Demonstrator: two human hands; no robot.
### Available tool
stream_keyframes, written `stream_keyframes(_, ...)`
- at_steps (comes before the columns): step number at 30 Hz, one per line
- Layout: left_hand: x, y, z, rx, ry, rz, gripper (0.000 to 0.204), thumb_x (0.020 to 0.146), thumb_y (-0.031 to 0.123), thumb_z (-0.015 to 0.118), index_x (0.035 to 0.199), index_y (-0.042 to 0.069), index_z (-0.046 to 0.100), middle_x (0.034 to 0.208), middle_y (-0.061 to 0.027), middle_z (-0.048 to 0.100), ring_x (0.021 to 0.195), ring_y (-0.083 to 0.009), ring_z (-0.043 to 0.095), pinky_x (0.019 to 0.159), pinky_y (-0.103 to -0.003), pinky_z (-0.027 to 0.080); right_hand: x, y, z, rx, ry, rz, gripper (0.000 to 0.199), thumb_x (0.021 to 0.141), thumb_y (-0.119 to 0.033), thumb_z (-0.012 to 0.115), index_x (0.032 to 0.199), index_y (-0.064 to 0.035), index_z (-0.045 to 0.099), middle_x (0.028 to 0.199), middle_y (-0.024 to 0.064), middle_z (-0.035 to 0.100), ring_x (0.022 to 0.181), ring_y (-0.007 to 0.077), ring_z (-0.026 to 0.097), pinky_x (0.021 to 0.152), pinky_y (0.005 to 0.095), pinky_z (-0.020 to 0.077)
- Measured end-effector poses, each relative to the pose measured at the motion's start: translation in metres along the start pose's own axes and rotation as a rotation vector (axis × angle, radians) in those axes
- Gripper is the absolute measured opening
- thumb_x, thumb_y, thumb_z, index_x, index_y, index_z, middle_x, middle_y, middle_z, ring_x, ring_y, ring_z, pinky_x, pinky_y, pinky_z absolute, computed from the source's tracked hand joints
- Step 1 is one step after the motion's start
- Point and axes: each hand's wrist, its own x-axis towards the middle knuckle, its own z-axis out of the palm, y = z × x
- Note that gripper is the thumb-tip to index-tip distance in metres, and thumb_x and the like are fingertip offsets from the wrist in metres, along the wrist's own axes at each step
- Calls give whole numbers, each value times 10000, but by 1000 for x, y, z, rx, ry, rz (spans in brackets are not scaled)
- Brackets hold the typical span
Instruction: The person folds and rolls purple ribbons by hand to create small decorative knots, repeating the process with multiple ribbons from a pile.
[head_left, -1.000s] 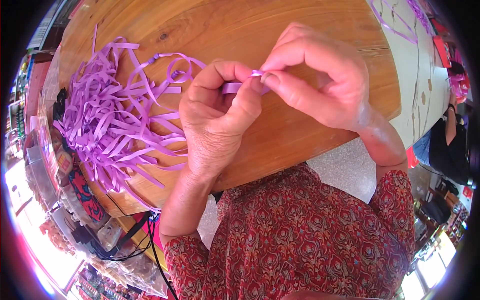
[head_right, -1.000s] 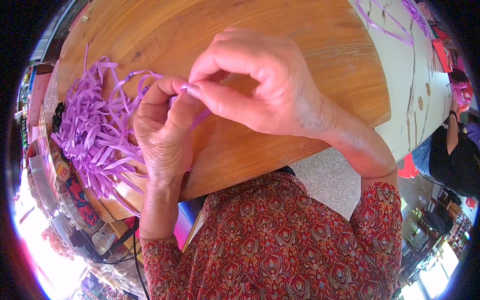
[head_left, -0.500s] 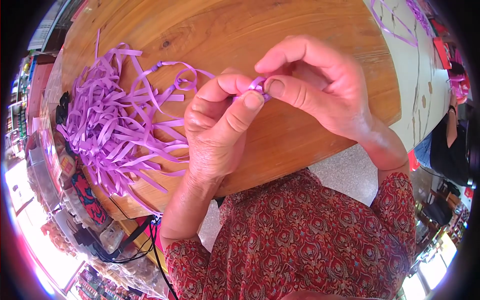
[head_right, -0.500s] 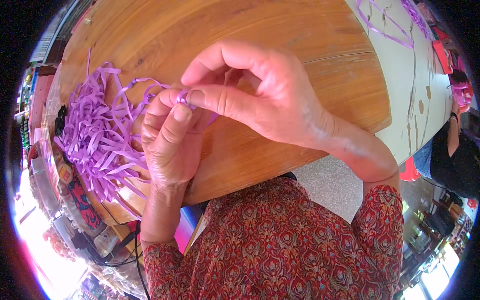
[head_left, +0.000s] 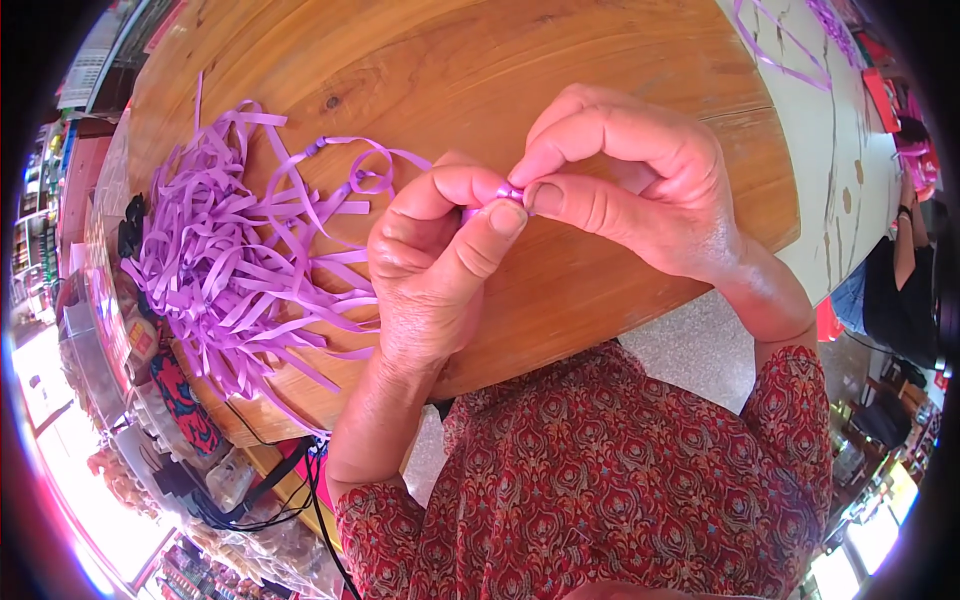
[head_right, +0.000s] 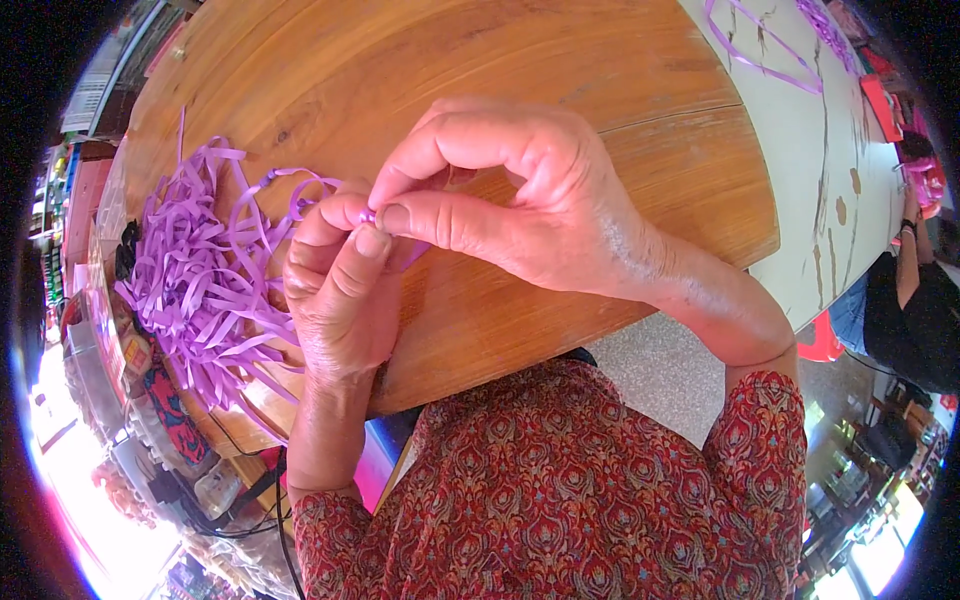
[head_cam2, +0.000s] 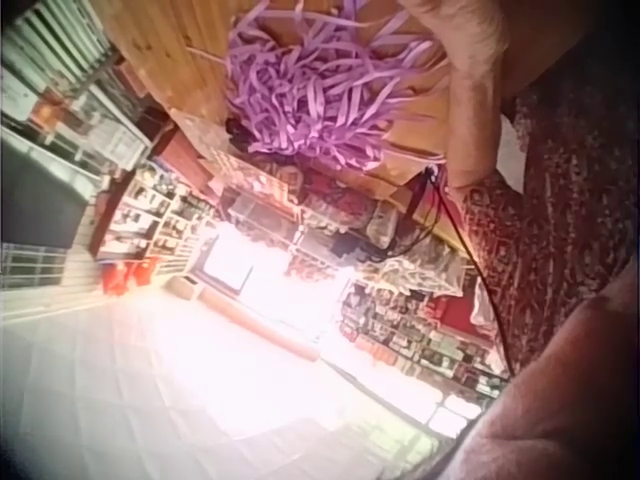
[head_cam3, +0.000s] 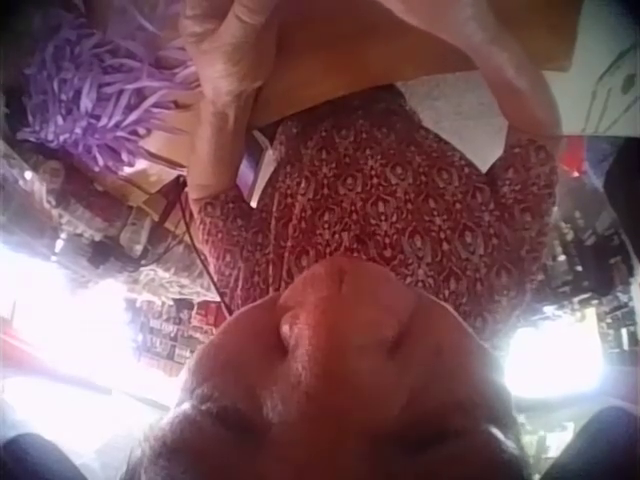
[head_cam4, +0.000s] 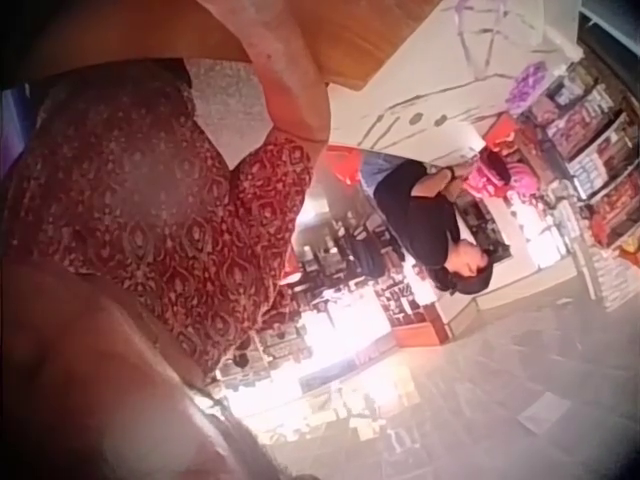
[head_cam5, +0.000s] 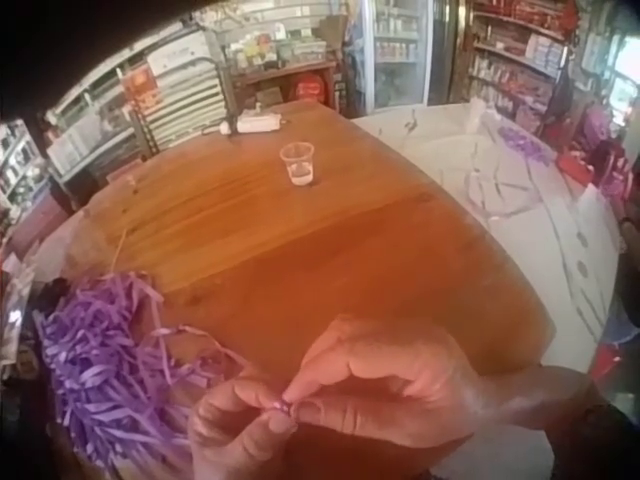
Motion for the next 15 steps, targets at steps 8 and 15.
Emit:
stream_keyframes(8, 0, -1, 3, 151, -10, 35, 127, 811, -14, 661, 928, 10, 618, 855, 10, 559, 769, -51, 492, 688, -179, 388, -2, 3, 0, -76, 18, -37, 118, 781, 91, 583, 856, 1, 566, 855, 73, 540, 752, 110, 508, 651, 220, 397)
stream_keyframes(15, -1, 0, 3, 323, 0, 70, 165, 790, 8, 695, 942, 20, 633, 841, 21, 561, 737, -35, 481, 644, -163, 379, -6, -1, -1, 65, 80, 167, 66, 846, 49, 530, 885, -4, 539, 864, 34, 517, 767, 64, 473, 649, 205, 386)
